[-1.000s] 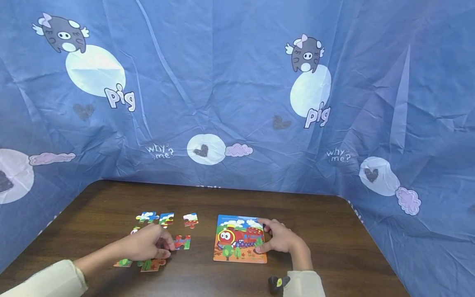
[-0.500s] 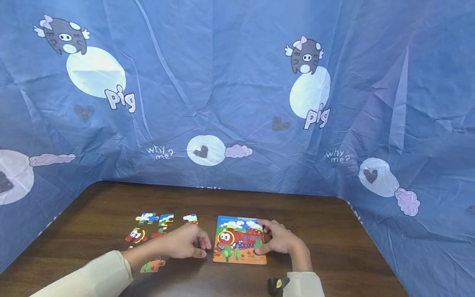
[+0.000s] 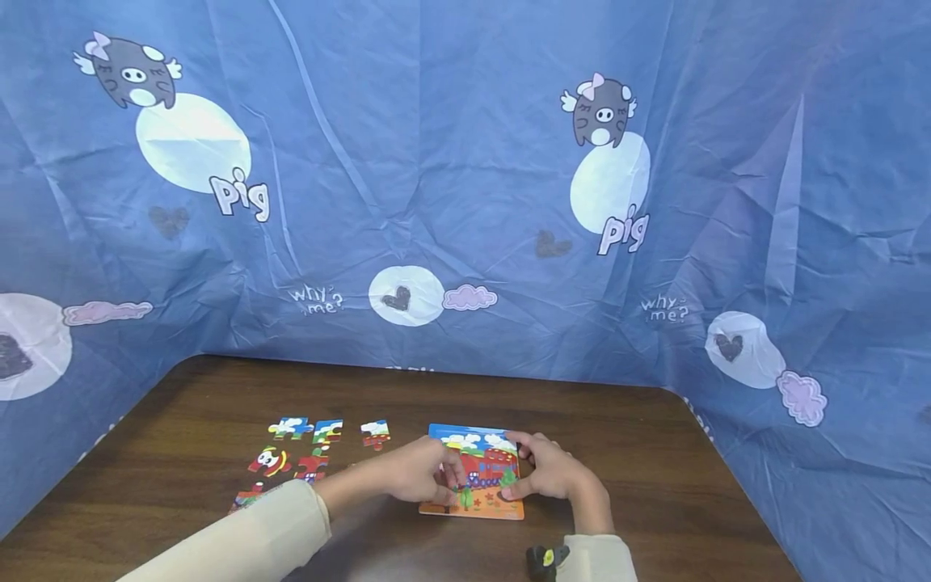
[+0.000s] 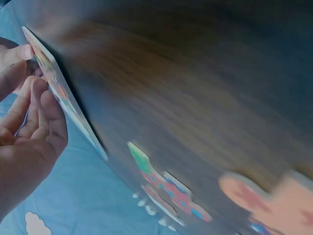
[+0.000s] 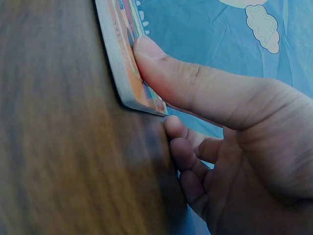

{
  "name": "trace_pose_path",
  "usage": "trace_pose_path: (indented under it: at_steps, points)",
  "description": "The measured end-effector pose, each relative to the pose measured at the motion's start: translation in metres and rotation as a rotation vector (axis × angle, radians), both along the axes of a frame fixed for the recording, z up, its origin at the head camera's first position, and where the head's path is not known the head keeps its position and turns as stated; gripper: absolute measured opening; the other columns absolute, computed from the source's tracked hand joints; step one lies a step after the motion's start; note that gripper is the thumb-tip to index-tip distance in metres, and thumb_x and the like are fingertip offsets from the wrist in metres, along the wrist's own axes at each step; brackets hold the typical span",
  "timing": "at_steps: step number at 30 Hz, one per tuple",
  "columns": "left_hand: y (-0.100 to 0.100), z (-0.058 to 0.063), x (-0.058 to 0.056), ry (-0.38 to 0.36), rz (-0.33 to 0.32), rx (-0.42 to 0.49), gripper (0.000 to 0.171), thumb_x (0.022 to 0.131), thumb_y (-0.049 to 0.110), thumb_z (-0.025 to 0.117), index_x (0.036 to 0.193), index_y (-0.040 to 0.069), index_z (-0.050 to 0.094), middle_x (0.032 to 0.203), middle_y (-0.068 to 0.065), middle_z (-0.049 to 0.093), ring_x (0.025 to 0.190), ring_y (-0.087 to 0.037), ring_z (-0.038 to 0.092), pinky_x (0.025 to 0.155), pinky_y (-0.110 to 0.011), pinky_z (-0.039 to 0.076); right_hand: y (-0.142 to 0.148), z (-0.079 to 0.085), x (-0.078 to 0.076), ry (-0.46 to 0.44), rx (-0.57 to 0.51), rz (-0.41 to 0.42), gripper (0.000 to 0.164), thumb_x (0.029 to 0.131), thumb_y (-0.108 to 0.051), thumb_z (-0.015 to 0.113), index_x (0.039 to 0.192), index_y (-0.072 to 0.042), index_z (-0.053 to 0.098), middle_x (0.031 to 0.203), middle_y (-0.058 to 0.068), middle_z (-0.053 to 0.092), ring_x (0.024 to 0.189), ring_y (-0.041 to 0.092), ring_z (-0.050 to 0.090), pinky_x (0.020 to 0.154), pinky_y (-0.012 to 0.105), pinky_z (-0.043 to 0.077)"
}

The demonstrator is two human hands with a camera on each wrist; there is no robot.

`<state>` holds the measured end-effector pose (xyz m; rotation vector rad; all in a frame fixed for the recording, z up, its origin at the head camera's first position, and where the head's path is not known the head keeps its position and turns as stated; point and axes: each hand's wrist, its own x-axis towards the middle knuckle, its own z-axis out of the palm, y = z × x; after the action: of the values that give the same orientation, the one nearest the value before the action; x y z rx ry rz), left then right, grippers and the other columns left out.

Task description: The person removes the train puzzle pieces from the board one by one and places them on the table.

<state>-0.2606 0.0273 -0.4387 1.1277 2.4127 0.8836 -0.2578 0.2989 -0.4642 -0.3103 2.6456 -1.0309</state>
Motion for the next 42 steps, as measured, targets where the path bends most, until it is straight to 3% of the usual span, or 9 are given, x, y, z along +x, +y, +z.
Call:
trace_pose_path:
  at_steps: [9, 16, 25, 42]
  points:
    - [0.024, -0.002, -0.01, -0.117, 0.043, 0.024, 0.019, 0.084, 0.009, 0.085, 0.099, 0.007, 0.074, 0.081, 0.008, 0.066, 0.072, -0.002, 0.059, 0.069, -0.02, 0.05, 0.002, 0.0, 0.0, 0.037, 0.002, 0.039, 0.092, 0.074, -0.031, 0.093, 0.151, -0.008, 0.048, 0.114, 0.008, 0.051, 0.105, 0.025, 0.048, 0.093, 0.046, 0.043]
    - [0.039, -0.003, -0.014, -0.093, 0.097, -0.011, 0.021, 0.079, 0.008, 0.088, 0.095, 0.009, 0.074, 0.079, 0.007, 0.066, 0.071, -0.001, 0.057, 0.07, -0.019, 0.048, 0.003, 0.0, -0.001, 0.038, 0.006, 0.039, 0.092, 0.074, -0.03, 0.094, 0.151, -0.01, 0.049, 0.113, 0.008, 0.05, 0.105, 0.025, 0.048, 0.092, 0.047, 0.042]
    - [0.05, -0.008, -0.013, -0.136, 0.141, -0.035, 0.025, 0.075, 0.006, 0.091, 0.09, 0.011, 0.072, 0.082, 0.002, 0.067, 0.071, -0.004, 0.056, 0.069, -0.019, 0.048, 0.004, -0.001, -0.001, 0.028, -0.013, 0.058, 0.09, 0.076, -0.028, 0.092, 0.151, -0.008, 0.047, 0.113, 0.009, 0.05, 0.106, 0.026, 0.048, 0.094, 0.049, 0.042]
    - [0.057, -0.011, -0.011, -0.102, 0.191, -0.084, 0.028, 0.072, 0.017, 0.095, 0.083, 0.015, 0.069, 0.077, 0.005, 0.061, 0.071, -0.007, 0.054, 0.066, -0.022, 0.046, 0.006, -0.003, -0.002, 0.02, -0.033, 0.061, 0.088, 0.077, -0.027, 0.092, 0.151, -0.01, 0.048, 0.115, 0.01, 0.05, 0.107, 0.028, 0.048, 0.093, 0.048, 0.043]
